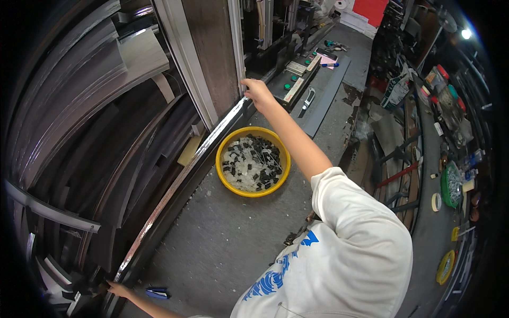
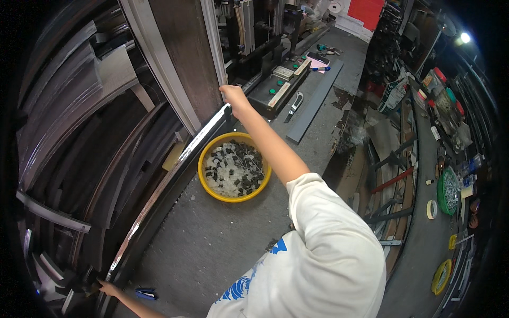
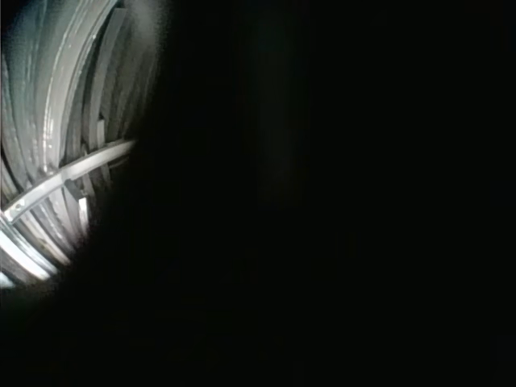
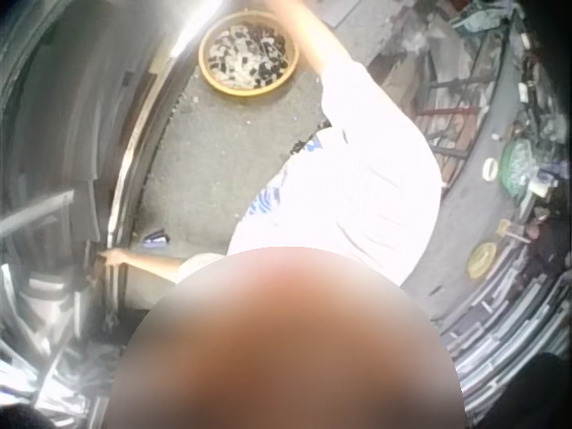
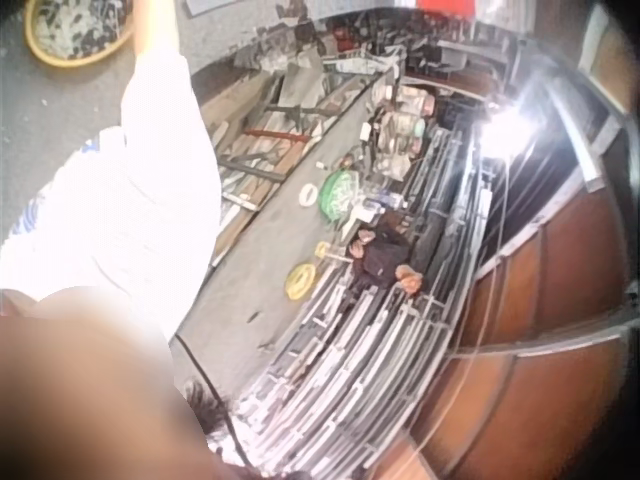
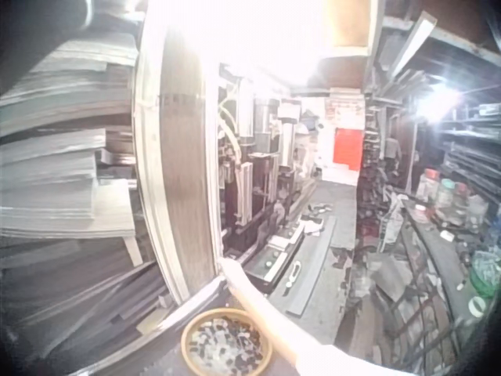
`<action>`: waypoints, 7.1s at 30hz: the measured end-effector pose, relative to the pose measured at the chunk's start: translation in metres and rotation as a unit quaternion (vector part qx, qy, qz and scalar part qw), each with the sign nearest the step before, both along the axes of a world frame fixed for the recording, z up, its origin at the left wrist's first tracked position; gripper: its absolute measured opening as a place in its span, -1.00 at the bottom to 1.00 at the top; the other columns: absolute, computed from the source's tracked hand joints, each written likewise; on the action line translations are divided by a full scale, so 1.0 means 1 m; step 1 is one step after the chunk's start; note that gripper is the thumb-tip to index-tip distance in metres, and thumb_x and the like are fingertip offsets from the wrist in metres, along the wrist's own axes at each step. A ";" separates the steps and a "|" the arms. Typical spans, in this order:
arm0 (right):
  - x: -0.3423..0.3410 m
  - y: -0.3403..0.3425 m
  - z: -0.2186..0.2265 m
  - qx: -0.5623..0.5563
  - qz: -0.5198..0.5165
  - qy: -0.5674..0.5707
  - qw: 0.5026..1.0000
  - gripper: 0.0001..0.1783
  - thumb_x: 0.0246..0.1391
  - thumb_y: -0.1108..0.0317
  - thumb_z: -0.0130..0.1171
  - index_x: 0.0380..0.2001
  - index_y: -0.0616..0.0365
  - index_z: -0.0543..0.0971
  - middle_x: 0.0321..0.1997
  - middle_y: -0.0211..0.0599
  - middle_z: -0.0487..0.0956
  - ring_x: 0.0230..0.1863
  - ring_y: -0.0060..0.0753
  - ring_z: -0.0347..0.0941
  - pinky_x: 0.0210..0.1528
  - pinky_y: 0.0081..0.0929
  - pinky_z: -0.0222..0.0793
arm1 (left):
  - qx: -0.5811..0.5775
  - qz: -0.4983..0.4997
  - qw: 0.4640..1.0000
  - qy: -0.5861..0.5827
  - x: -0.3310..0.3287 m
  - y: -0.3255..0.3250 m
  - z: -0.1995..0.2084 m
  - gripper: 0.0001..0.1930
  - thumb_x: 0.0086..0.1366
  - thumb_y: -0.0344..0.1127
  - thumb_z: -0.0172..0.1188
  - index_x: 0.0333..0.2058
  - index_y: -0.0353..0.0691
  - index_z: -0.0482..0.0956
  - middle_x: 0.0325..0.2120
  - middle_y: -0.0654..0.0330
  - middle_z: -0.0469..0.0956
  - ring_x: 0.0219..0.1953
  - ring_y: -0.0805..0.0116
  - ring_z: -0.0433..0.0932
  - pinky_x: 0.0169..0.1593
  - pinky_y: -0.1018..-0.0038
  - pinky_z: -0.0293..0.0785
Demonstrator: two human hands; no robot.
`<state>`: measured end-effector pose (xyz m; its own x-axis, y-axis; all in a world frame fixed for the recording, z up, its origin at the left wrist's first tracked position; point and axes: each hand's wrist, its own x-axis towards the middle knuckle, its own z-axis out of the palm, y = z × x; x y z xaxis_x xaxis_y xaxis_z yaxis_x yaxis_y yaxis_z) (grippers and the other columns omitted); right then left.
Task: The person measures a long metal profile with a tape measure and marks it with a marker. They then place the profile into a cutting machine, align it, and operate the machine to cut the profile. The person repeats this process for multiple pieces.
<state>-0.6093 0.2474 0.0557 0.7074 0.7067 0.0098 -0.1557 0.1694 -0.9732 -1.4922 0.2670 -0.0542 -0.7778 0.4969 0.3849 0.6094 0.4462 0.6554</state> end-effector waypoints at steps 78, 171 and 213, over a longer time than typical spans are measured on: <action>0.475 -0.059 -0.105 -0.192 -0.062 -0.590 0.782 -0.63 0.14 0.38 0.11 -0.04 0.43 0.47 0.16 0.18 0.39 0.18 0.17 0.36 0.19 -0.13 0.34 | -0.131 -0.146 0.934 0.300 0.722 -0.029 0.003 -0.49 0.22 -0.42 0.00 0.18 -0.34 0.42 0.23 -0.07 0.36 0.28 0.00 0.33 0.21 0.24 0.41; 0.328 -0.088 -0.077 0.002 0.157 -0.667 0.729 -0.71 0.16 0.36 0.13 -0.06 0.16 0.62 0.08 -0.12 0.49 0.06 -0.02 0.37 0.09 -0.16 0.29 | 0.046 -0.219 0.944 0.244 0.807 -0.132 0.051 -0.65 0.27 -0.42 0.11 0.04 -0.17 0.54 0.05 0.00 0.47 0.14 -0.01 0.40 0.21 0.16 0.30; 0.285 -0.097 -0.111 0.044 0.261 -0.535 0.802 -0.46 0.05 0.49 0.10 0.17 0.19 0.46 0.27 -0.01 0.42 0.36 -0.02 0.26 0.35 -0.16 0.23 | 0.018 -0.423 0.886 0.191 0.767 -0.022 0.032 -0.78 0.14 -0.44 0.28 -0.20 -0.28 0.60 -0.24 0.05 0.55 -0.15 0.07 0.53 -0.03 0.27 0.42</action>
